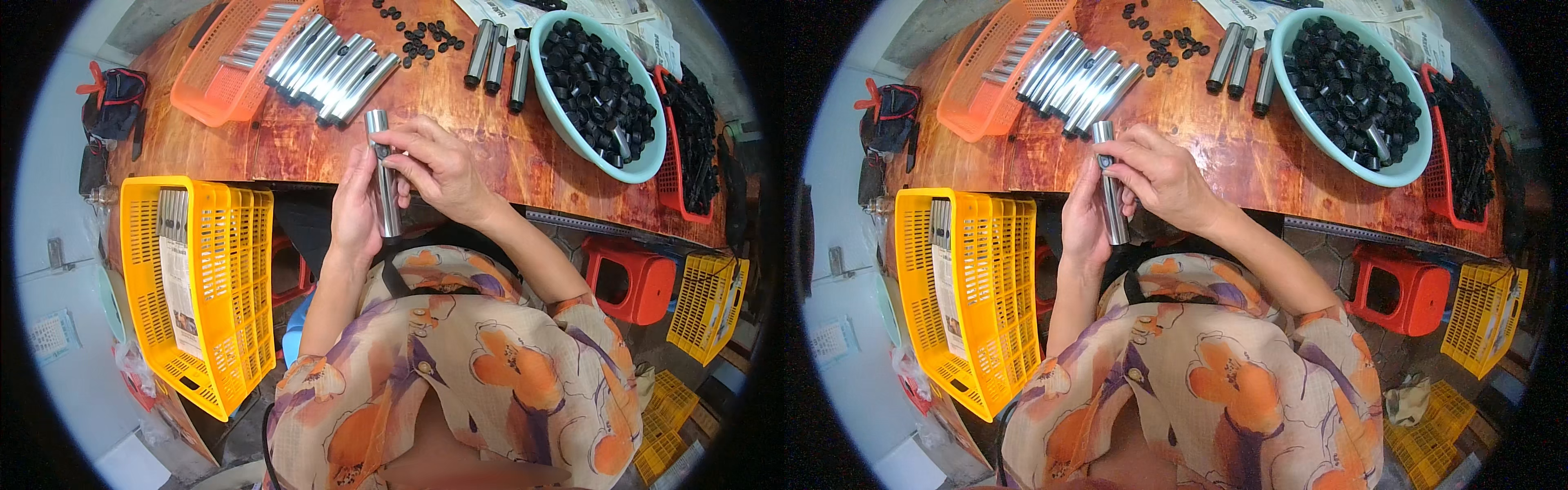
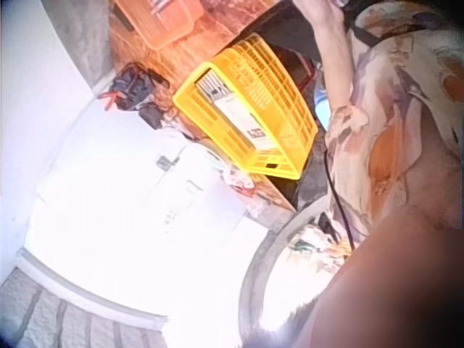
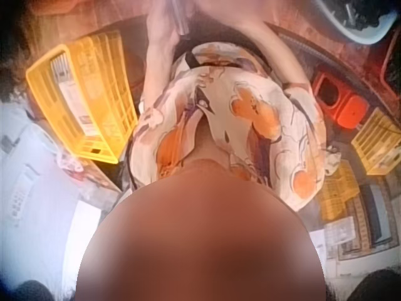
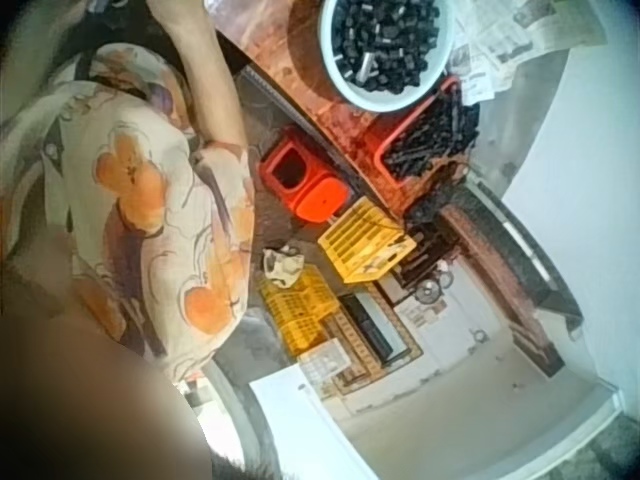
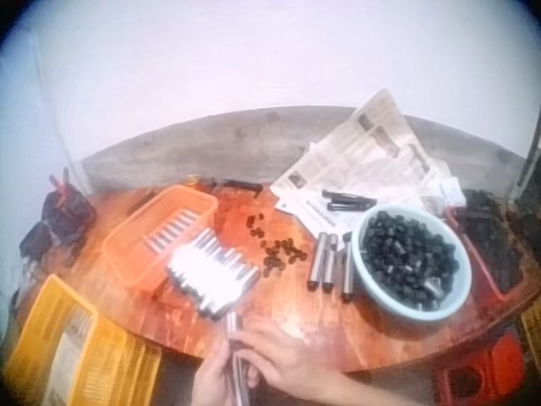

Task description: The person assembles cylindrical metal tubes with small black caps by hand. They pick up a tube, attach a cap, and place the completed unit on the table, repeating the process with multiple items.

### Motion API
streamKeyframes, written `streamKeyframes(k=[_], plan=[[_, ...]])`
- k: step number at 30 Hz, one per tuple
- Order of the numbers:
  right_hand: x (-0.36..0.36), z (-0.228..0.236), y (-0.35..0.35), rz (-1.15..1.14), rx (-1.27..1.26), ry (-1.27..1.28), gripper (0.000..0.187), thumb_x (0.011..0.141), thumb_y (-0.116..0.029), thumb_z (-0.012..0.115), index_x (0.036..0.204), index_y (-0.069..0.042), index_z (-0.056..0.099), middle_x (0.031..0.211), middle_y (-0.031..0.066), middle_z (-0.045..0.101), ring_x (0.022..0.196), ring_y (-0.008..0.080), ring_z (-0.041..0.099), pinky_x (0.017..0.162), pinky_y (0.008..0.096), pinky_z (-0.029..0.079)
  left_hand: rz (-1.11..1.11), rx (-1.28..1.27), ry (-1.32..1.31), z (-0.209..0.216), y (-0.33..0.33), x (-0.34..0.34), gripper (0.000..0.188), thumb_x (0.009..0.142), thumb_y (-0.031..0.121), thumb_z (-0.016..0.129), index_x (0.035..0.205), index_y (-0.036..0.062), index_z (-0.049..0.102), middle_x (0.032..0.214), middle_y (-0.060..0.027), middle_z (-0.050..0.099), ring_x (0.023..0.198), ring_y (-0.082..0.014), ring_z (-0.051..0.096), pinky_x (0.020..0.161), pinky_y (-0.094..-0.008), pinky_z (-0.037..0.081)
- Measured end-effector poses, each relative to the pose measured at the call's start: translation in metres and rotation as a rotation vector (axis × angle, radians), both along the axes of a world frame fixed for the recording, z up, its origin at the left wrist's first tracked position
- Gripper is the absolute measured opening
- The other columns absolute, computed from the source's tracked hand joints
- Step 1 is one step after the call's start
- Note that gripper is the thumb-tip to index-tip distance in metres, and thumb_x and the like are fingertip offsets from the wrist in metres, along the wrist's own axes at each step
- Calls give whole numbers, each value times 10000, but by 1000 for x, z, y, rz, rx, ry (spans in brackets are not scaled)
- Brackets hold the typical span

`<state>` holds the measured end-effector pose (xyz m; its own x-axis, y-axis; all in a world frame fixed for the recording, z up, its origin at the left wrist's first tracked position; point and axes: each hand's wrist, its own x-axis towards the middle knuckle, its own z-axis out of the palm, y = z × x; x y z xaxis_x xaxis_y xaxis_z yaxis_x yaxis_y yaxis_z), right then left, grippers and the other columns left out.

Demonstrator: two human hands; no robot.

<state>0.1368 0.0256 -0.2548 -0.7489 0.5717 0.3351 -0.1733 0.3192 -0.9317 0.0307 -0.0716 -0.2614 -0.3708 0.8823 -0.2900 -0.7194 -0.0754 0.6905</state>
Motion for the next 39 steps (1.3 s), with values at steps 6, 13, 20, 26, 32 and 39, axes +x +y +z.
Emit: streamKeyframes(k=[6, 13, 20, 26, 32, 39], plan=[[-4, -8, 3, -131, 256, 57, 267, 804, -36, 666, 1071, -32, 662, 920, 110, 583, 706, 200, 647, 579, 299, 524, -9, 15, 42, 1, -2, 1, 306, 1023, 316, 376, 1165, 71, 493, 838, -41, 580, 678, -122, 564, 578, -244, 475], [5, 1, 0, -196, 240, 94, 266, 784, -5, 665, 1049, -22, 669, 936, 99, 609, 696, 155, 631, 570, 254, 505, -93, 99, 1, -1, -7, -1, 308, 1018, 344, 393, 1129, 74, 493, 846, -40, 552, 660, -110, 515, 550, -237, 425], [12, 13, -6, -178, 142, 156, 135, 834, 41, 618, 963, 25, 654, 927, 100, 593, 678, 108, 650, 550, 201, 503, -254, 267, -348, 10, -9, -3, 415, 1024, 399, 298, 1139, 53, 495, 882, -60, 507, 659, -150, 459, 557, -260, 389], [14, 9, -10, -181, 101, 174, 126, 834, 37, 622, 956, 27, 652, 916, 86, 591, 665, 100, 636, 567, 200, 505, -153, 91, -183, 14, -9, 3, 406, 1012, 400, 359, 1094, 34, 513, 812, -58, 518, 615, -128, 483, 524, -237, 399], [14, 8, -8, -193, 3, 176, 139, 836, 30, 627, 972, 16, 648, 918, 75, 594, 650, 85, 620, 541, 191, 481, -123, 159, 90, 19, -7, 7, 316, 993, 300, 440, 1146, 27, 489, 830, -63, 544, 594, -120, 496, 515, -227, 414], [14, 17, -13, -109, -367, 205, 58, 854, 8, 621, 909, 10, 602, 807, 58, 597, 644, 76, 616, 530, 191, 477, -84, 97, 342, 23, -2, 12, 276, 981, 216, 470, 1193, 40, 450, 861, -32, 537, 645, -76, 486, 556, -194, 402]])
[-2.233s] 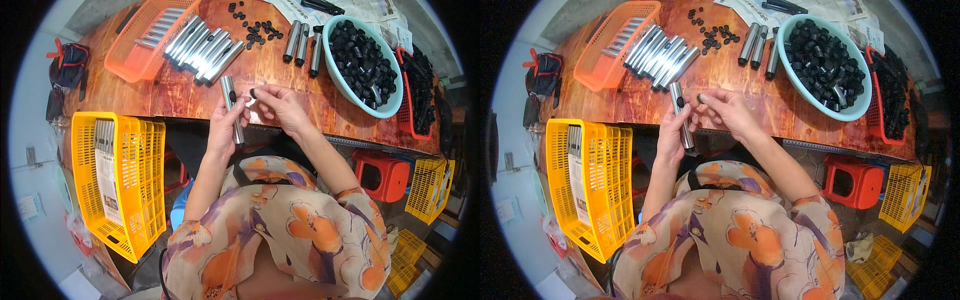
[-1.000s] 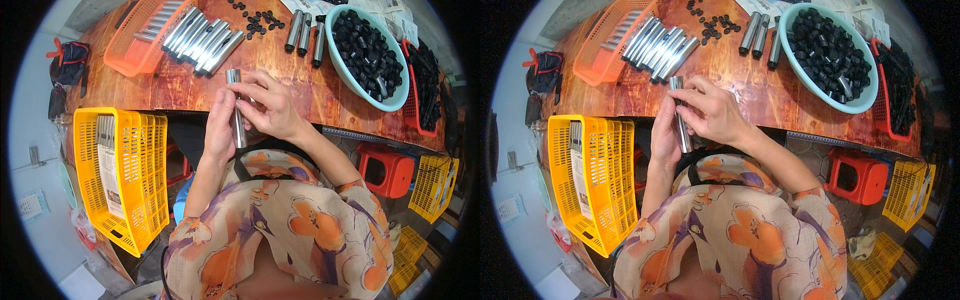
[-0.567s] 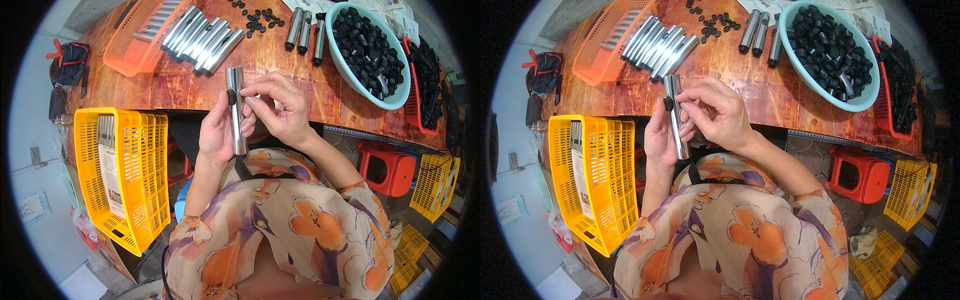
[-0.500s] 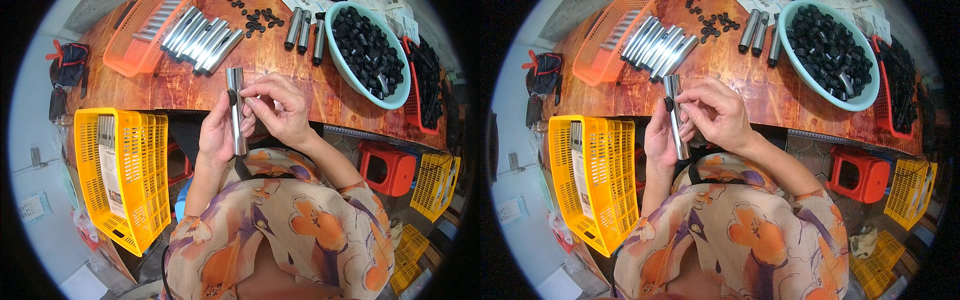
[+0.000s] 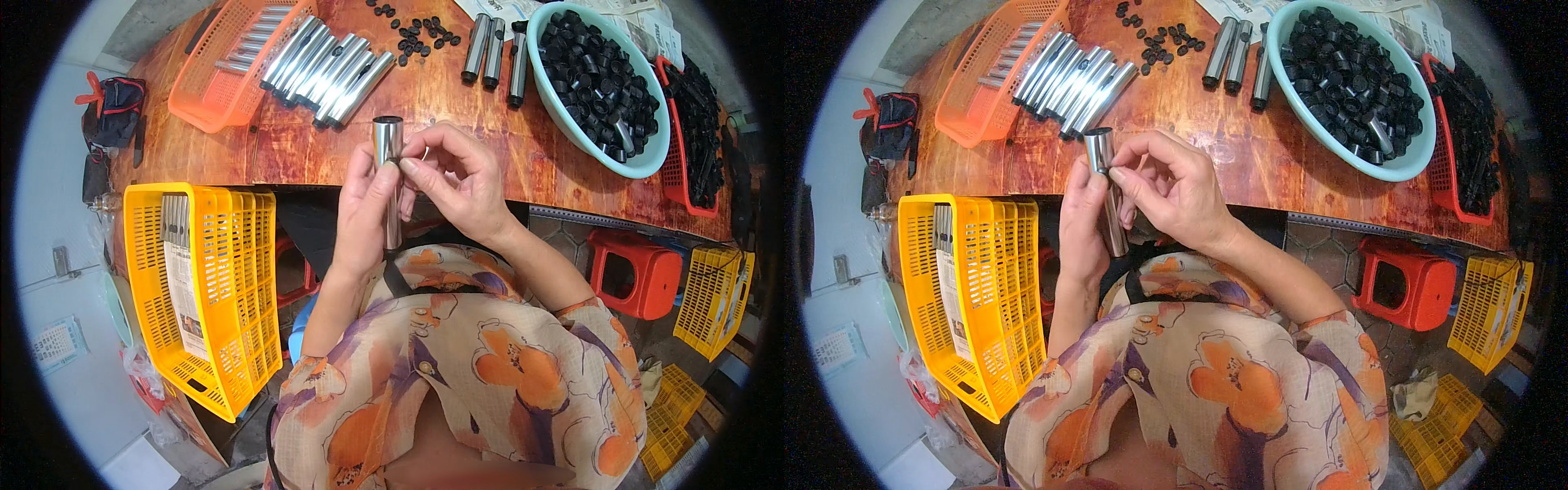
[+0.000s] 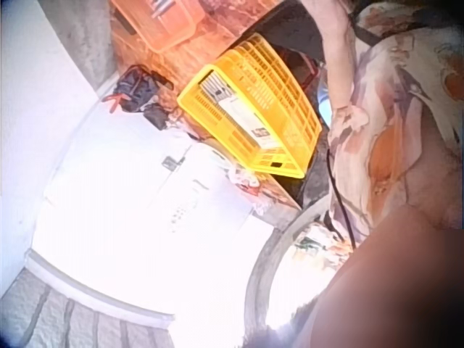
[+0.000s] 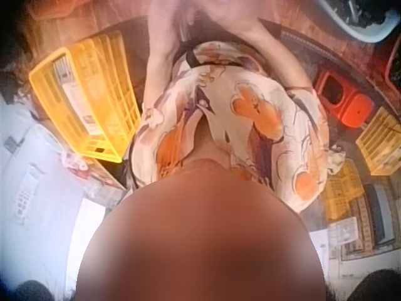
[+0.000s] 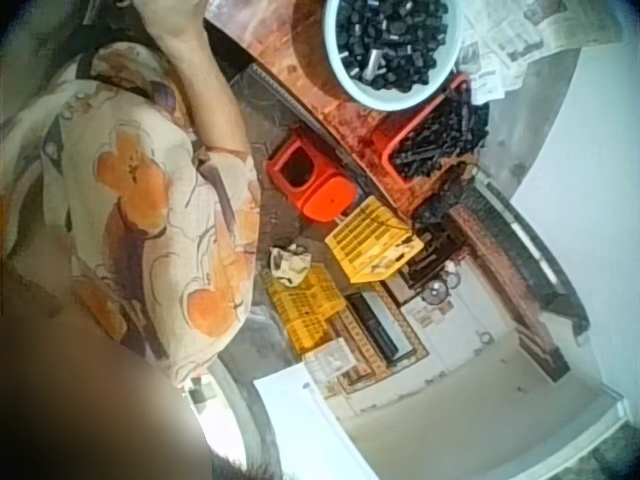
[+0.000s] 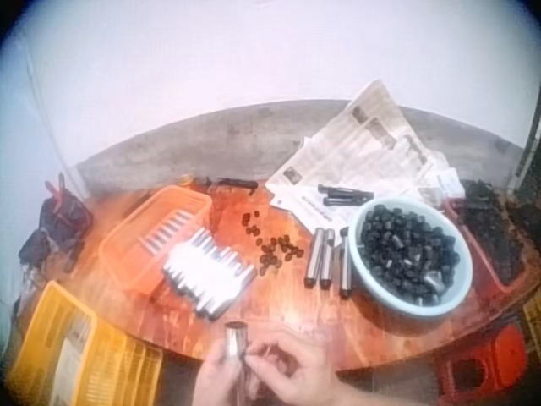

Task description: The person assembles cylindrical metal tubes with small black caps by hand. They pick up a tube, attach a cap, and place the completed unit on the table, repeating the process with multiple items.

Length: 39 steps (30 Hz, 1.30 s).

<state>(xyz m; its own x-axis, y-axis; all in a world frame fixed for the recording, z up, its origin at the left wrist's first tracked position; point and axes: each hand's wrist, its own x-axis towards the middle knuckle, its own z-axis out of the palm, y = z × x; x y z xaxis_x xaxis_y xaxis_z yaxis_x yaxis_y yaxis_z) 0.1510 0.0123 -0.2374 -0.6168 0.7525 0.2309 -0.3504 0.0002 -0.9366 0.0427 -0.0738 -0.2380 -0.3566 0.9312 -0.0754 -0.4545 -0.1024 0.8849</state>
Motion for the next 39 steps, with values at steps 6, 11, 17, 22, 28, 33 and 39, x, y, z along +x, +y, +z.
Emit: streamKeyframes(k=[6, 11, 17, 22, 28, 33, 39], plan=[[7, 7, 5, -46, 524, -422, 152, 873, -110, 624, 948, 11, 571, 708, 107, 588, 646, 215, 647, 546, 311, 490, 186, -78, 685, -12, -4, 0, 440, 894, 47, 579, 1283, -26, 386, 1073, -125, 571, 909, -199, 604, 828, -305, 477], [4, -3, 5, -24, 519, -381, 154, 871, -112, 589, 960, 10, 562, 786, 199, 589, 713, 380, 609, 607, 413, 483, 213, -112, 982, 0, -1, 1, 467, 867, 64, 606, 1274, -24, 396, 1075, -169, 577, 917, -206, 609, 805, -304, 483], [4, 0, 9, 93, 493, -308, 172, 887, -126, 567, 972, 22, 548, 777, 216, 560, 751, 415, 585, 639, 437, 467, 282, -22, 1138, -6, -6, -1, 542, 795, 78, 683, 1261, -13, 421, 1045, -162, 578, 865, -227, 600, 784, -308, 483], [8, -4, 21, 199, 435, -289, 180, 907, -159, 575, 902, 21, 560, 772, 167, 562, 715, 287, 579, 644, 356, 455, 271, 42, 1054, -11, 0, 2, 602, 759, 12, 653, 1293, -27, 379, 1048, -147, 561, 916, -208, 583, 835, -311, 467], [2, -32, 29, 393, -122, -65, 167, 797, -82, 738, 697, -13, 623, 660, -19, 577, 637, 42, 520, 567, 224, 424, 104, 57, 740, -11, -10, 12, 602, 827, 94, 555, 1364, -6, 303, 1206, -92, 446, 1107, -174, 469, 952, -302, 386], [4, -25, 26, 467, -171, -6, 241, 799, -114, 759, 643, -17, 602, 657, -15, 599, 618, 42, 530, 550, 215, 419, 94, 59, 623, -12, -8, 11, 836, 876, 616, 514, 1357, -39, 316, 999, -32, 480, 768, -84, 450, 649, -220, 381], [5, -21, 22, 489, -163, -38, 274, 953, -201, 570, 760, -16, 629, 621, 9, 611, 536, 46, 510, 488, 205, 391, 108, 48, 349, -22, -4, 7, 498, 974, 439, 474, 1213, 3, 437, 816, 7, 483, 635, -44, 424, 538, -188, 330]])
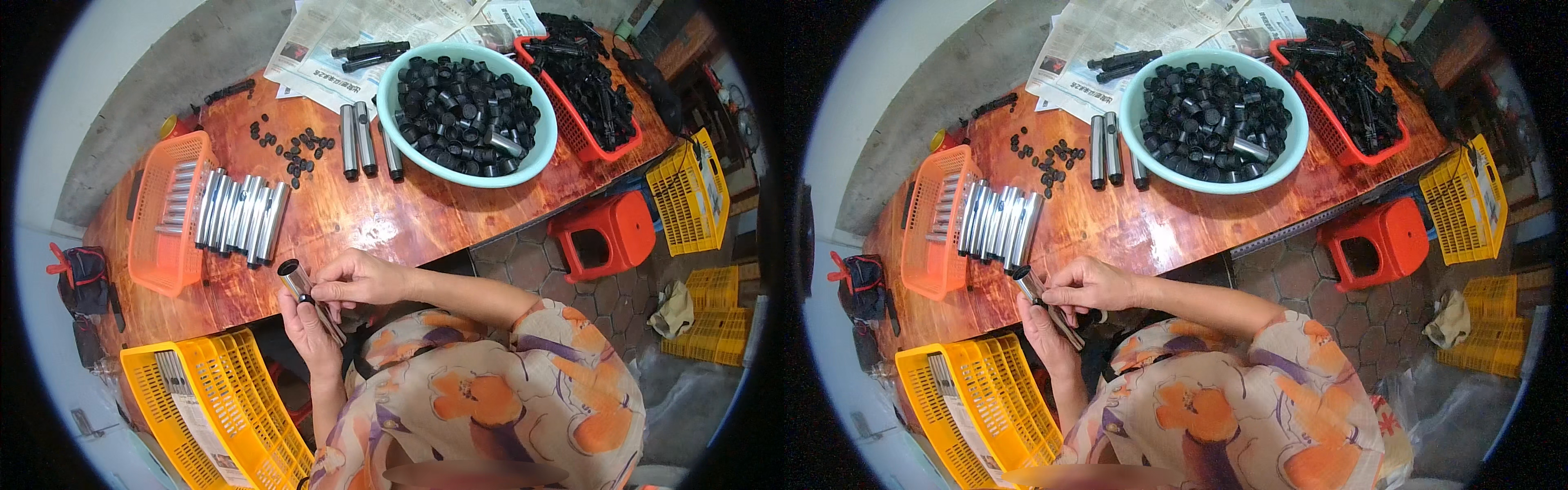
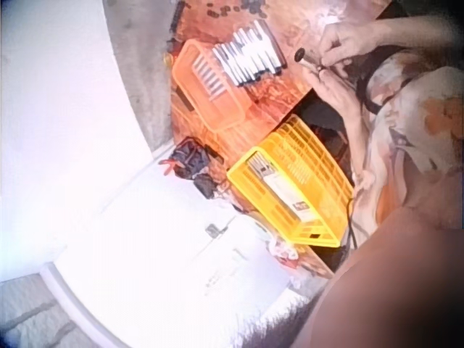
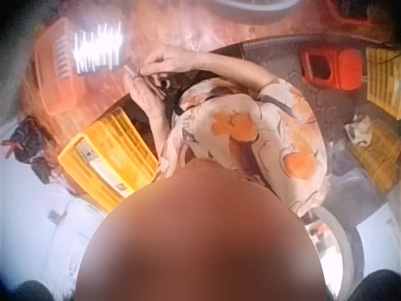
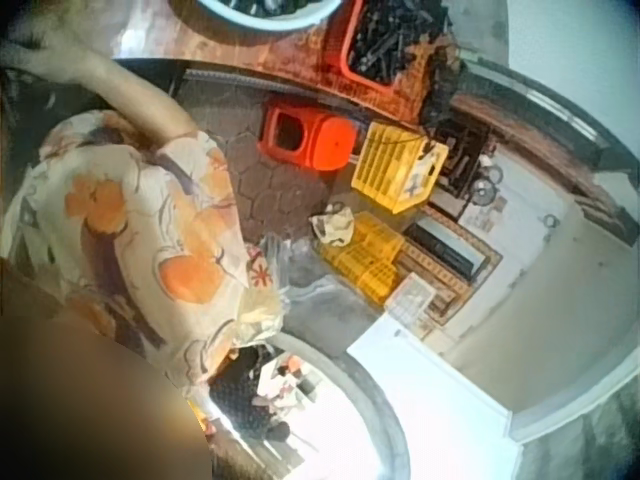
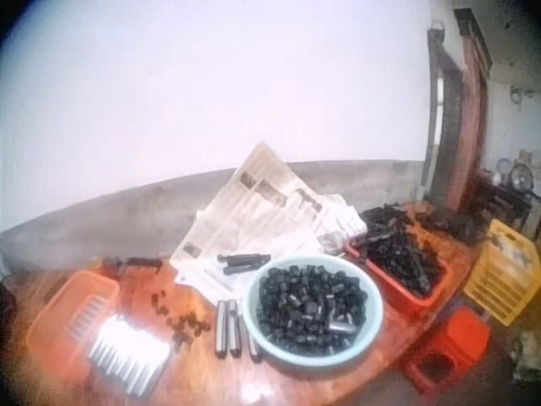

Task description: The person assembles cylindrical metal tubes with small black caps by hand. They pick up a tube, attach a cap, and place the completed unit on the table, repeating the process with multiple items.

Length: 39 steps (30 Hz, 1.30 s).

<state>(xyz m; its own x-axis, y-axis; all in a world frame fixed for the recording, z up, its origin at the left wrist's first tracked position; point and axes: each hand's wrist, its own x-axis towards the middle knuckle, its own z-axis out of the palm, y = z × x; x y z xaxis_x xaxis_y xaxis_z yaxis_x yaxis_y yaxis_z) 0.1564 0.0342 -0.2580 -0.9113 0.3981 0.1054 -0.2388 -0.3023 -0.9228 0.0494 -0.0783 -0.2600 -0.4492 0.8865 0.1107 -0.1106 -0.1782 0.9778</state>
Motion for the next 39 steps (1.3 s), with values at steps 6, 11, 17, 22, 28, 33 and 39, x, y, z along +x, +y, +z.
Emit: streamKeyframes(k=[6, 11, 17, 22, 28, 33, 39], plan=[[-1, 5, -9, -182, 194, -32, 261, 961, -156, 543, 776, 14, 615, 606, 23, 624, 516, 67, 522, 501, 209, 426, -26, -68, -187, 10, 3, 1, 304, 996, 322, 466, 1116, 44, 482, 727, -11, 499, 559, -64, 452, 492, -193, 354], [-7, 13, -5, -674, 530, -55, 183, 891, -141, 633, 792, 11, 605, 665, 47, 604, 604, 115, 546, 593, 256, 458, -124, -228, -367, 4, 6, 0, 363, 1007, 379, 404, 1113, 44, 494, 699, -32, 504, 492, -109, 458, 428, -217, 377], [-7, 9, 11, -344, 533, 39, 146, 791, -125, 711, 730, -14, 638, 643, 57, 593, 602, 124, 566, 569, 267, 439, -571, -117, -1144, -9, -5, -6, 422, 1016, 377, 290, 1079, -4, 460, 798, -95, 461, 532, -144, 420, 445, -256, 393], [-8, -5, 0, -436, 441, -46, 230, 794, -110, 700, 606, -8, 615, 524, 49, 553, 502, 72, 518, 475, 248, 395, -568, -225, -1308, -10, -9, -3, 383, 1018, 328, 259, 961, -4, 441, 786, -84, 430, 531, -145, 415, 449, -263, 406], [-13, -12, -10, -497, 406, -192, 239, 822, -132, 684, 630, 7, 653, 531, 71, 592, 463, 82, 533, 436, 260, 403, -393, -349, -654, -9, -20, -9, 322, 1005, 305, 406, 1205, 53, 417, 940, -116, 580, 607, -147, 541, 492, -225, 416], [-25, -31, -9, -570, 682, -263, 336, 817, -180, 696, 568, 11, 576, 493, 148, 491, 416, 245, 502, 429, 346, 367, -80, -407, 625, -6, -29, 0, 414, 877, 154, 618, 1223, 11, 440, 995, -271, 606, 942, -438, 599, 706, -446, 497], [-24, -22, 3, -369, 896, -308, 449, 867, -289, 622, 525, -5, 559, 473, 144, 500, 422, 282, 515, 440, 375, 383, -161, -345, 541, -17, -28, -5, 389, 885, 140, 602, 1211, -4, 446, 905, -221, 608, 783, -389, 620, 662, -411, 493]])
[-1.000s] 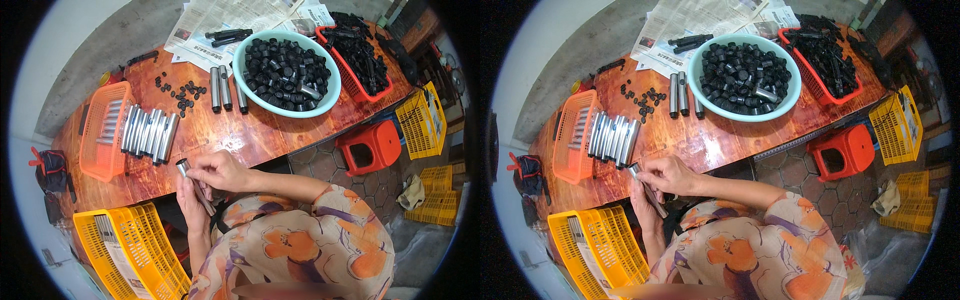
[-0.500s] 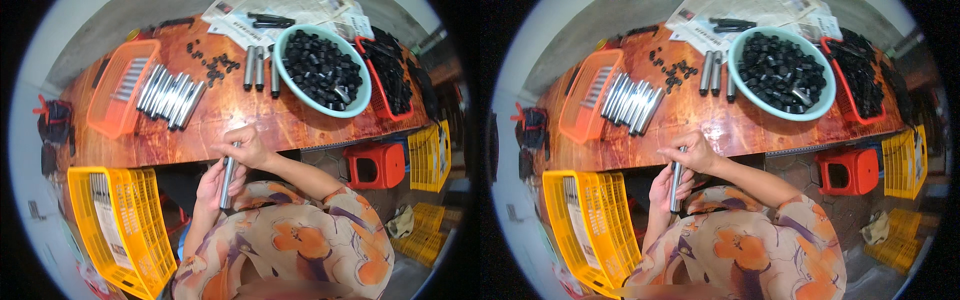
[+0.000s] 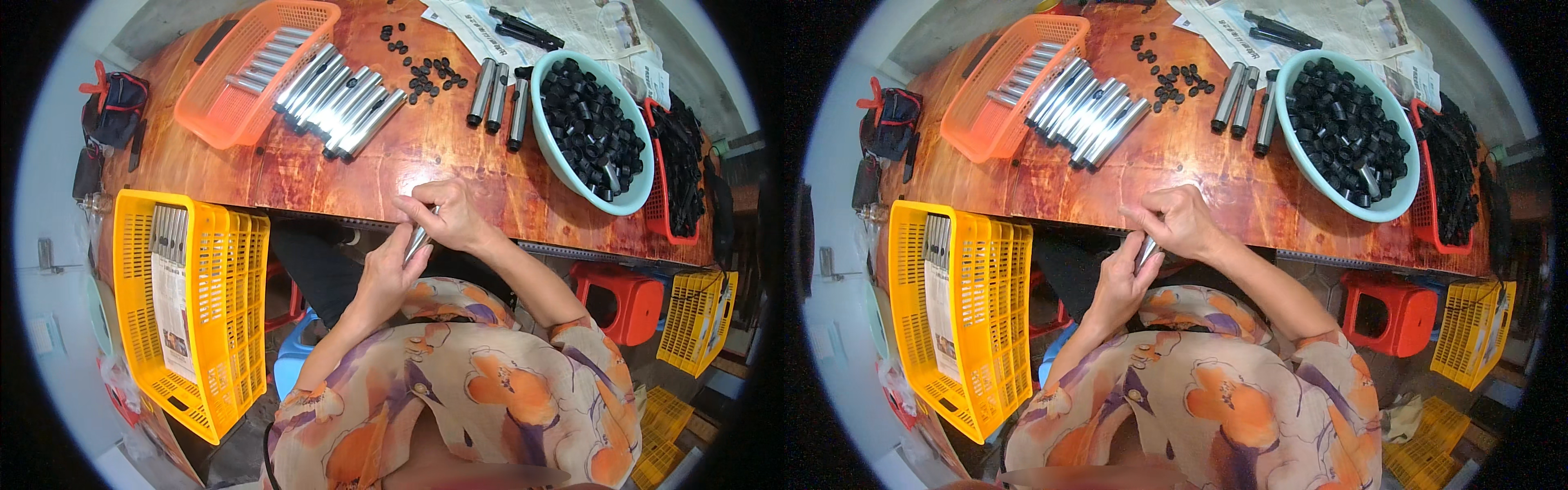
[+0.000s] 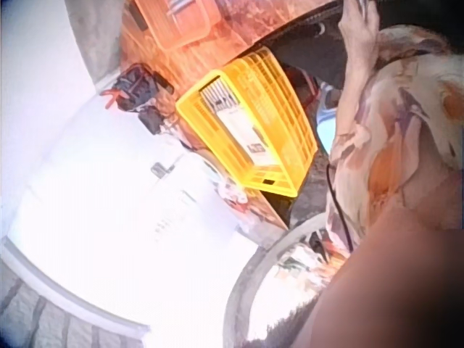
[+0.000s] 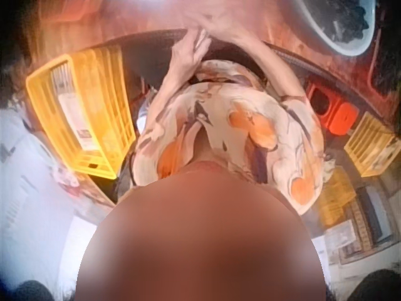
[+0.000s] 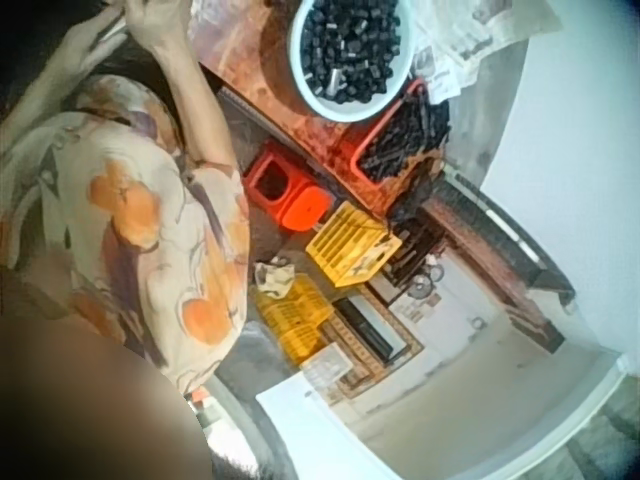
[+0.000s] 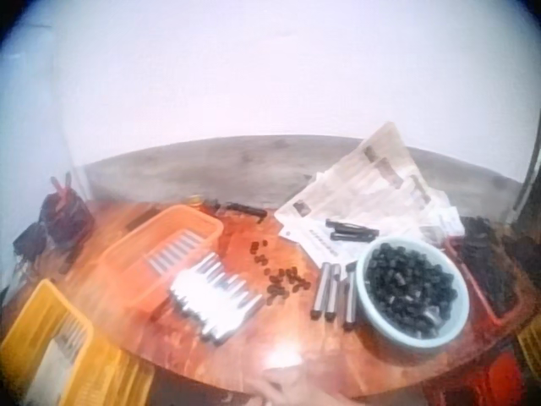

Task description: The person assembles cylindrical metal tubes with small black caps by hand. They pick up a tube, attach a cap, and place the completed unit on the table, repeating the process with multiple items.

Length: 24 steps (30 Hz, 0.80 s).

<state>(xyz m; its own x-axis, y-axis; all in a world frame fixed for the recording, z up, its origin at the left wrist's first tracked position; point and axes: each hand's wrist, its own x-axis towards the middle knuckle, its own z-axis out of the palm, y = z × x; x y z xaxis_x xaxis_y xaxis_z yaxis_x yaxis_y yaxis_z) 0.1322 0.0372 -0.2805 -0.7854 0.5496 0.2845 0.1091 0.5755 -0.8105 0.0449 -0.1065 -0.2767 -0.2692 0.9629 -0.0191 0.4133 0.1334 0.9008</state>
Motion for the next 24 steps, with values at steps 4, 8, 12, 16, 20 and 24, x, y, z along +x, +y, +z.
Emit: streamKeyframes(k=[4, 8, 12, 16, 20, 24], plan=[[-7, 6, 9, 35, 169, -206, 384, 866, -345, 607, 676, -12, 581, 644, 136, 563, 632, 289, 571, 584, 391, 435, 60, -74, -676, -30, 4, -3, 201, 949, 172, 526, 1095, 37, 496, 749, -57, 537, 544, -128, 505, 472, -250, 398], [-24, 0, 0, -66, 388, -168, 334, 842, -395, 622, 848, -63, 591, 865, 95, 574, 863, 294, 544, 747, 407, 425, 179, -155, -1095, -39, 4, -8, 164, 982, 226, 472, 1038, 74, 496, 714, -25, 498, 503, -85, 453, 422, -203, 367], [-52, -18, -7, -85, 495, -108, 350, 822, -391, 642, 876, -47, 596, 954, 117, 547, 922, 298, 507, 783, 421, 386, 204, -231, -1185, -37, -1, -9, 176, 977, 234, 482, 1054, 76, 496, 729, -22, 525, 509, -82, 466, 419, -205, 370], [-61, -29, 0, -60, 490, -182, 328, 810, -347, 656, 915, -43, 594, 990, 125, 519, 943, 300, 487, 787, 421, 375, 201, -256, -1181, -42, 0, -7, 185, 967, 252, 502, 983, 68, 509, 722, -10, 534, 513, -70, 474, 418, -203, 368], [-64, -31, 1, -69, 461, -204, 295, 806, -278, 665, 978, -55, 577, 1022, 124, 499, 994, 300, 479, 830, 417, 371, 215, -259, -1169, -34, 4, -6, 191, 962, 259, 508, 920, 72, 512, 706, -5, 525, 503, -69, 464, 411, -205, 359], [-65, -32, 1, -66, 423, -230, 259, 812, -239, 661, 1001, -82, 580, 1090, 114, 498, 1063, 302, 466, 866, 411, 371, 199, -299, -1154, -37, 7, -9, 206, 961, 265, 505, 876, 78, 497, 665, -3, 507, 466, -75, 436, 397, -208, 328]])
